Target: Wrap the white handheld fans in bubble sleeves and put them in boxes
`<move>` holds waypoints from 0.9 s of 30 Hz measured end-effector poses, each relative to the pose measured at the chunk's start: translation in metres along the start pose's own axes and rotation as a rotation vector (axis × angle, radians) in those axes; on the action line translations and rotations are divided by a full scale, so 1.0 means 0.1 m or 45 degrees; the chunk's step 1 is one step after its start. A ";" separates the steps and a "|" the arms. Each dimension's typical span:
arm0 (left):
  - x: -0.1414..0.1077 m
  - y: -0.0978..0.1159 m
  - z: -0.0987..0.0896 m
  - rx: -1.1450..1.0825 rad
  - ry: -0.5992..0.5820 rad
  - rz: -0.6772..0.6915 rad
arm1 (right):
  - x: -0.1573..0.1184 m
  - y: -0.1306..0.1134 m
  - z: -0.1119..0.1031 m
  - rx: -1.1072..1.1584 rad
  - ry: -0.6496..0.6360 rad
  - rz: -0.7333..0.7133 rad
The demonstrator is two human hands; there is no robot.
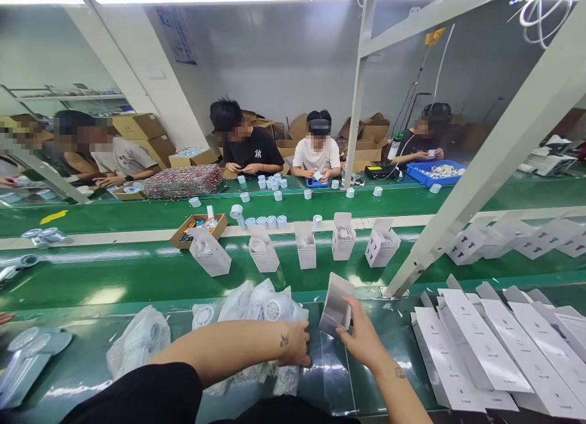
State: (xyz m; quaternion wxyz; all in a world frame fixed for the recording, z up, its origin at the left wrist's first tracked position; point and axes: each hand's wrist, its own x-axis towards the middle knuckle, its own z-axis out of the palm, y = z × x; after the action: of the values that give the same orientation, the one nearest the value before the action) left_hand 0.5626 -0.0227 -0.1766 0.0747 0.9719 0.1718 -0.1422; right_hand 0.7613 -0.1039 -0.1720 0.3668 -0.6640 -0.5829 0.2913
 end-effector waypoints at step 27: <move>-0.46 -0.16 -1.21 -1.494 1.212 -0.594 | 0.16 -0.18 0.04 0.045 -0.030 -0.012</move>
State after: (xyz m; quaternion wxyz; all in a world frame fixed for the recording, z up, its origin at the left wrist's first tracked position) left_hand 0.5455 0.0013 -0.0498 0.4617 0.6691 0.4318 0.3908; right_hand 0.7497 -0.0866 -0.1586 0.3729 -0.6513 -0.5850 0.3076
